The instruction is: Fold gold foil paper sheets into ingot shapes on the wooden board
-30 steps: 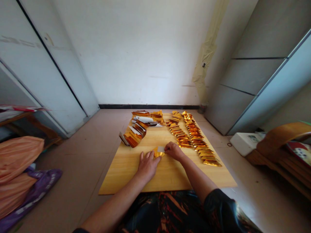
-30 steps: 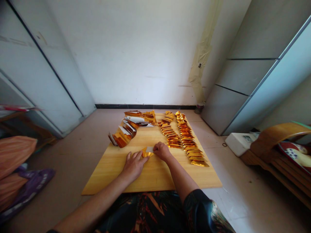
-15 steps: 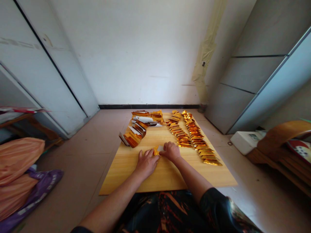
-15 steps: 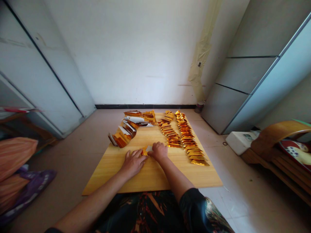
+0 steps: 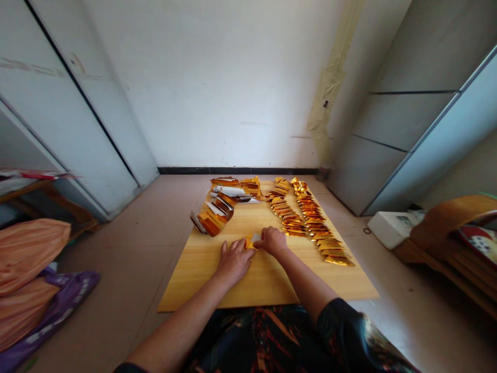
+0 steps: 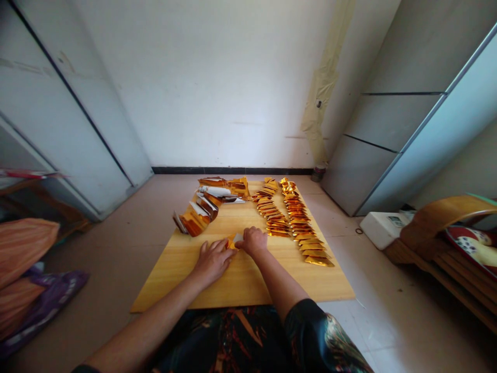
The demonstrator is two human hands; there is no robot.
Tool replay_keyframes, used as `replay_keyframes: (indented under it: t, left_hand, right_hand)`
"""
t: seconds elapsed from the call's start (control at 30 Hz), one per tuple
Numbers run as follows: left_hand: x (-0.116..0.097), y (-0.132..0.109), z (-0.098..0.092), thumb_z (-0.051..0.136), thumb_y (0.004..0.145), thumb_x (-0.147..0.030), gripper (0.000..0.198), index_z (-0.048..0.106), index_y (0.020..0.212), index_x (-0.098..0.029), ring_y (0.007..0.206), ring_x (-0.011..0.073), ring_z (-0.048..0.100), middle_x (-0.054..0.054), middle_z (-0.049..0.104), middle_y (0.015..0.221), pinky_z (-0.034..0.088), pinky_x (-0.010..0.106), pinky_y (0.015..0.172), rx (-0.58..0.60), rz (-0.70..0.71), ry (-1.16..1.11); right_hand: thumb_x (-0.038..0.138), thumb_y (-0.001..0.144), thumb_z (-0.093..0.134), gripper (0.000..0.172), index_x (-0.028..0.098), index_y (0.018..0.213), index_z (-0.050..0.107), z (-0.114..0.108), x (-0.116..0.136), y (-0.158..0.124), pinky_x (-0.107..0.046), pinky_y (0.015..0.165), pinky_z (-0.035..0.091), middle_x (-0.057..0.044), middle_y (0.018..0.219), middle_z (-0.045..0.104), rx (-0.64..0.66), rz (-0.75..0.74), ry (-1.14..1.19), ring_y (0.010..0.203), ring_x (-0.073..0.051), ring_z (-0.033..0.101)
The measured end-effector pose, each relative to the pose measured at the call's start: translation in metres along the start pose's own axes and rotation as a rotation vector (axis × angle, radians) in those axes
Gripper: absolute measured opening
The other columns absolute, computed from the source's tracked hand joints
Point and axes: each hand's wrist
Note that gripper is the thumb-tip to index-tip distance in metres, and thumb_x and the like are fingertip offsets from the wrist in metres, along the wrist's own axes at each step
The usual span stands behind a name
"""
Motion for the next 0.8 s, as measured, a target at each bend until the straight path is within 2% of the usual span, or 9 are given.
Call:
replay_keyframes:
  t: [0.1, 0.23, 0.3, 0.47, 0.57, 0.8]
  left_hand:
    - [0.003, 0.002, -0.001, 0.052, 0.086, -0.024, 0.024, 0.063, 0.104, -0.033, 0.123, 0.0269, 0.046, 0.007, 0.054, 0.131, 0.025, 0.060, 0.100, -0.010, -0.007, -0.017]
    - [0.010, 0.008, -0.001, 0.052, 0.085, -0.027, 0.017, 0.066, 0.094, -0.031, 0.121, 0.0255, 0.048, 0.004, 0.056, 0.131, 0.028, 0.055, 0.101, -0.027, -0.056, -0.081]
    - [0.013, 0.013, 0.000, 0.052, 0.084, -0.029, 0.015, 0.066, 0.090, -0.030, 0.121, 0.0244, 0.048, 0.002, 0.056, 0.131, 0.030, 0.053, 0.101, -0.037, -0.091, -0.121]
    - [0.011, 0.023, 0.006, 0.056, 0.081, -0.029, 0.008, 0.063, 0.080, -0.026, 0.117, 0.0223, 0.051, -0.001, 0.060, 0.127, 0.029, 0.051, 0.101, -0.096, -0.199, -0.185]
    - [0.011, 0.027, 0.007, 0.055, 0.080, -0.025, 0.007, 0.060, 0.076, -0.024, 0.116, 0.0219, 0.051, 0.000, 0.062, 0.124, 0.027, 0.052, 0.101, -0.114, -0.214, -0.221]
    - [0.028, 0.030, 0.000, 0.056, 0.077, -0.025, 0.010, 0.061, 0.086, -0.026, 0.125, 0.0230, 0.044, -0.001, 0.058, 0.130, 0.019, 0.056, 0.105, 0.060, -0.068, -0.281]
  right_hand:
    - [0.032, 0.081, 0.059, 0.017, 0.020, 0.089, 0.068, 0.003, -0.010, 0.001, -0.027, 0.073, 0.040, -0.007, 0.097, 0.064, -0.041, -0.112, 0.028, 0.090, -0.019, 0.058]
    - [0.018, 0.087, 0.050, 0.021, 0.020, 0.091, 0.070, 0.007, -0.029, -0.006, -0.026, 0.081, 0.037, -0.007, 0.100, 0.064, -0.056, -0.376, 0.067, 0.092, -0.016, 0.055]
    - [0.018, 0.087, 0.051, 0.021, 0.021, 0.092, 0.071, 0.008, -0.034, -0.013, -0.027, 0.083, 0.037, -0.006, 0.104, 0.064, -0.057, -0.445, 0.070, 0.094, -0.017, 0.053]
    - [0.020, 0.087, 0.051, 0.021, 0.025, 0.092, 0.070, 0.009, -0.028, -0.034, -0.030, 0.084, 0.035, -0.004, 0.109, 0.063, -0.075, -0.461, 0.073, 0.101, -0.019, 0.051]
    - [0.021, 0.087, 0.052, 0.020, 0.025, 0.089, 0.071, 0.010, -0.021, -0.046, -0.030, 0.084, 0.035, -0.003, 0.110, 0.064, -0.086, -0.489, 0.095, 0.102, -0.019, 0.051]
    - [0.024, 0.084, 0.059, 0.016, 0.027, 0.095, 0.070, 0.015, -0.023, -0.051, -0.031, 0.086, 0.035, -0.002, 0.107, 0.065, -0.052, -0.580, 0.155, 0.101, -0.018, 0.051]
Point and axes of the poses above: each hand's wrist, its own y-axis towards the middle knuckle, its own z-axis out of the palm, x = y × z
